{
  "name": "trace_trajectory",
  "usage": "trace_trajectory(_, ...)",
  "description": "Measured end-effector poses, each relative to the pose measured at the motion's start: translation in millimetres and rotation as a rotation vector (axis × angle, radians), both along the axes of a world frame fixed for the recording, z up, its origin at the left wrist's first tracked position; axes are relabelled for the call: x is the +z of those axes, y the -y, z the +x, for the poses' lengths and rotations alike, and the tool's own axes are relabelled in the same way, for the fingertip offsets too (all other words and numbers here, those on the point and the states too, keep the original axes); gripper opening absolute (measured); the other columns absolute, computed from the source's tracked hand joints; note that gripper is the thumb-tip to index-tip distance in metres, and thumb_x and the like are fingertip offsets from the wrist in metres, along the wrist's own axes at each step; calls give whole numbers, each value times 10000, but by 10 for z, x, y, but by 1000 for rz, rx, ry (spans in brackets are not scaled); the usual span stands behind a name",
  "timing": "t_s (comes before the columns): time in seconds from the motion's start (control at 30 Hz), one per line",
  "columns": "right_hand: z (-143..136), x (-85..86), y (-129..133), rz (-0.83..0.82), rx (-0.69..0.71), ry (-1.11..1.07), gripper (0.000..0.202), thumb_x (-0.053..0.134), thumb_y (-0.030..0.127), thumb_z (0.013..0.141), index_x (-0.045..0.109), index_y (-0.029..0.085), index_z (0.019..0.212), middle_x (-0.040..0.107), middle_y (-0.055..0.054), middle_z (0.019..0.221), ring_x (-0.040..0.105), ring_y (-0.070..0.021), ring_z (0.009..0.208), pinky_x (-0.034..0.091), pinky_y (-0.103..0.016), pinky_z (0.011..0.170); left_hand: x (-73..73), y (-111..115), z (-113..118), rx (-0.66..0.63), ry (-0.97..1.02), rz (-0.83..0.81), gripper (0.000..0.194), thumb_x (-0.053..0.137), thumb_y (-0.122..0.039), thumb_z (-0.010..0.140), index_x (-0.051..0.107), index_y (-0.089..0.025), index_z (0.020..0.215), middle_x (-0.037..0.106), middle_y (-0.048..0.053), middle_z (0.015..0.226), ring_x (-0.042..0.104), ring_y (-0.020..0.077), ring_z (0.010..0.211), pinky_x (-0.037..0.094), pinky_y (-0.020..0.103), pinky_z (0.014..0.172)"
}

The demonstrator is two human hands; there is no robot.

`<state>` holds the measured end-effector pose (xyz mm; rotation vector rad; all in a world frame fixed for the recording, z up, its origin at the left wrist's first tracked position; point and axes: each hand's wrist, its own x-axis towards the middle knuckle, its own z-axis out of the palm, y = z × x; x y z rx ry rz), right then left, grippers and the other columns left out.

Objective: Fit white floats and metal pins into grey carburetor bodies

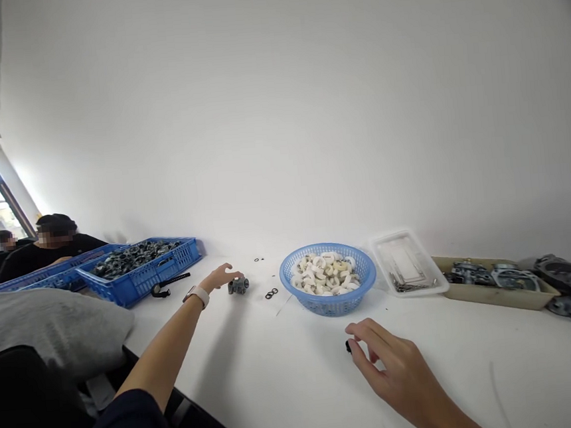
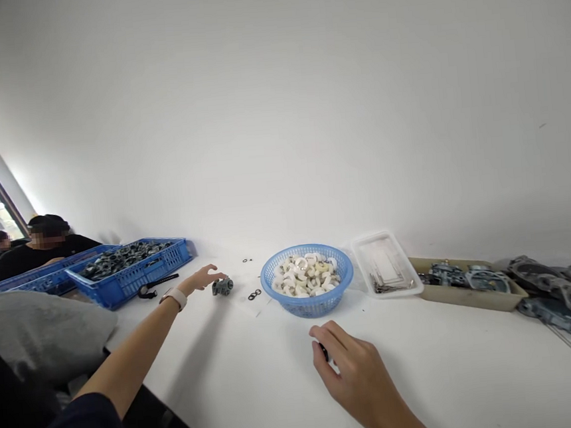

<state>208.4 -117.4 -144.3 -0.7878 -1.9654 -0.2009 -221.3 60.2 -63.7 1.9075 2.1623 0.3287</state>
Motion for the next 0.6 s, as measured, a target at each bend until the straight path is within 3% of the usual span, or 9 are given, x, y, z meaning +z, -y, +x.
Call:
trace_trajectory(0.3, 7, -90, -39, -26, -36, 42, 151, 477, 158, 997, 609, 211, 1047, 656, -3, 808, 478, -100, 475, 401, -242, 464, -270, -330, -76, 126, 15, -66, 378, 641, -362, 1014, 581, -157, 1326, 623, 111, 1279, 664, 243, 1065, 595, 439, 900)
trace_trajectory(0.6, -20, -46, 6, -49, -58, 103, 210, 438, 149, 998, 637, 207, 962, 621, -1, 761, 481, -101, 485, 387, -239, 489, -404, -358, -8, 153, 48, -39, 374, 641, -367, 1014, 587, -156, 1319, 625, 110, 1274, 663, 243, 1065, 596, 438, 898)
